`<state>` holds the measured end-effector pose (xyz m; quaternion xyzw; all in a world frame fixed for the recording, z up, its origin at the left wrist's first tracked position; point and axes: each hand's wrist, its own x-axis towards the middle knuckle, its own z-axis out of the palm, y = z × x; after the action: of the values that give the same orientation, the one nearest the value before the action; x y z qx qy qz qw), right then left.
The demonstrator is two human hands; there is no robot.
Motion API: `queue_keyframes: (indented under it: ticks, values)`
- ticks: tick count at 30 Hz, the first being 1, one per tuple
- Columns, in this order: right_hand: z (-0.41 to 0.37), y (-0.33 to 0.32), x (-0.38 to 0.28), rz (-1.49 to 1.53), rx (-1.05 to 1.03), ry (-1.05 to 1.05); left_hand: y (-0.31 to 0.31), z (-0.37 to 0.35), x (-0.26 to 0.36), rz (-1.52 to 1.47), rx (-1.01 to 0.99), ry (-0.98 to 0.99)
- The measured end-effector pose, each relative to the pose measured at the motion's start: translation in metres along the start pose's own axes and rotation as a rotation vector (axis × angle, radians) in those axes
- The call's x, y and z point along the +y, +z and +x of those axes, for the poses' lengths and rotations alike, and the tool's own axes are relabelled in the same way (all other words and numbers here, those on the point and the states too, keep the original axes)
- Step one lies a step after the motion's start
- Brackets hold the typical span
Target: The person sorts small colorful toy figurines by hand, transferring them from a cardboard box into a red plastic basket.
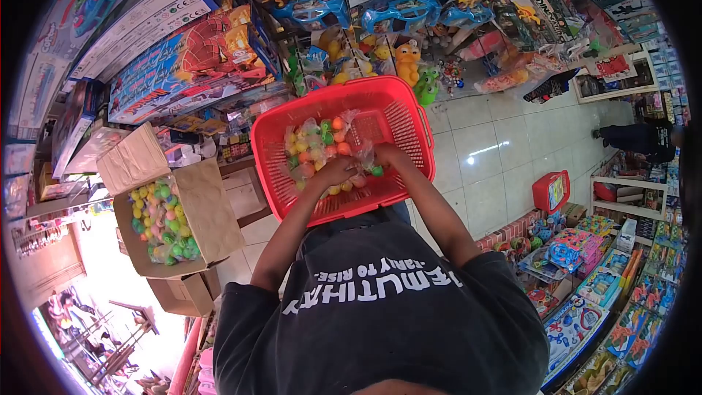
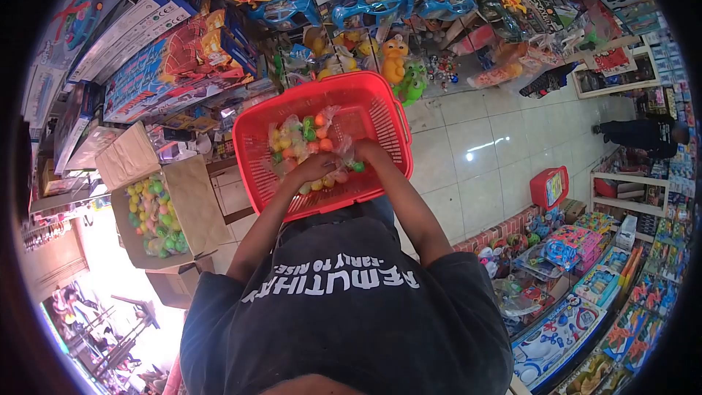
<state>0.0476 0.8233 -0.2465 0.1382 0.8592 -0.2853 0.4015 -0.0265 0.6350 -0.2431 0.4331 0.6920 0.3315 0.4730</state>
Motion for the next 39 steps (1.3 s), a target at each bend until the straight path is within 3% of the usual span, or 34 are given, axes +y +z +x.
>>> queue_keyframes:
  ticks: [2, 4, 8, 11, 13, 16, 22, 24, 30, 32, 34, 36, 38, 39]
  values:
    - [0.006, 0.008, -0.001, -0.027, -0.084, 0.050, 0.002, -0.002, -0.001, 0.243, 0.038, 0.029]
    - [0.002, 0.017, -0.005, 0.221, -0.203, 0.057, 0.002, -0.007, -0.004, 0.292, 0.045, 0.016]
    - [0.000, 0.012, -0.005, 0.093, -0.263, 0.016, 0.002, -0.011, 0.010, 0.360, -0.053, -0.100]
    - [0.004, 0.012, -0.001, -0.038, -0.222, -0.134, 0.006, -0.018, 0.039, 0.277, -0.147, -0.224]
    - [0.007, 0.013, 0.000, -0.161, -0.222, -0.296, 0.027, -0.013, 0.012, 0.282, -0.143, -0.202]
    - [0.009, 0.018, 0.012, -0.011, -0.236, -0.390, 0.035, -0.006, 0.010, 0.368, -0.198, -0.220]
    - [0.051, 0.036, 0.032, -0.096, -0.450, -0.283, 0.032, -0.009, 0.020, 0.443, -0.256, -0.272]
    - [0.043, 0.031, 0.026, -0.094, -0.442, -0.246, 0.030, -0.012, 0.023, 0.438, -0.256, -0.316]
    - [0.008, 0.011, 0.006, -0.002, -0.354, -0.091, 0.020, -0.014, 0.015, 0.348, -0.161, -0.167]
    - [0.000, 0.005, -0.002, 0.045, -0.360, -0.033, 0.011, -0.016, 0.025, 0.392, -0.254, -0.177]
    - [-0.005, -0.002, -0.006, 0.137, -0.318, 0.086, 0.011, -0.024, 0.023, 0.334, -0.172, -0.153]
    - [-0.008, -0.006, -0.007, 0.053, -0.305, 0.060, 0.009, -0.036, 0.026, 0.274, -0.079, -0.132]
    - [-0.011, -0.007, -0.003, -0.032, -0.292, 0.031, 0.012, -0.055, 0.032, 0.183, 0.170, -0.081]
    - [-0.007, -0.003, 0.005, -0.087, -0.189, -0.136, 0.016, -0.064, 0.039, 0.178, 0.192, -0.093]
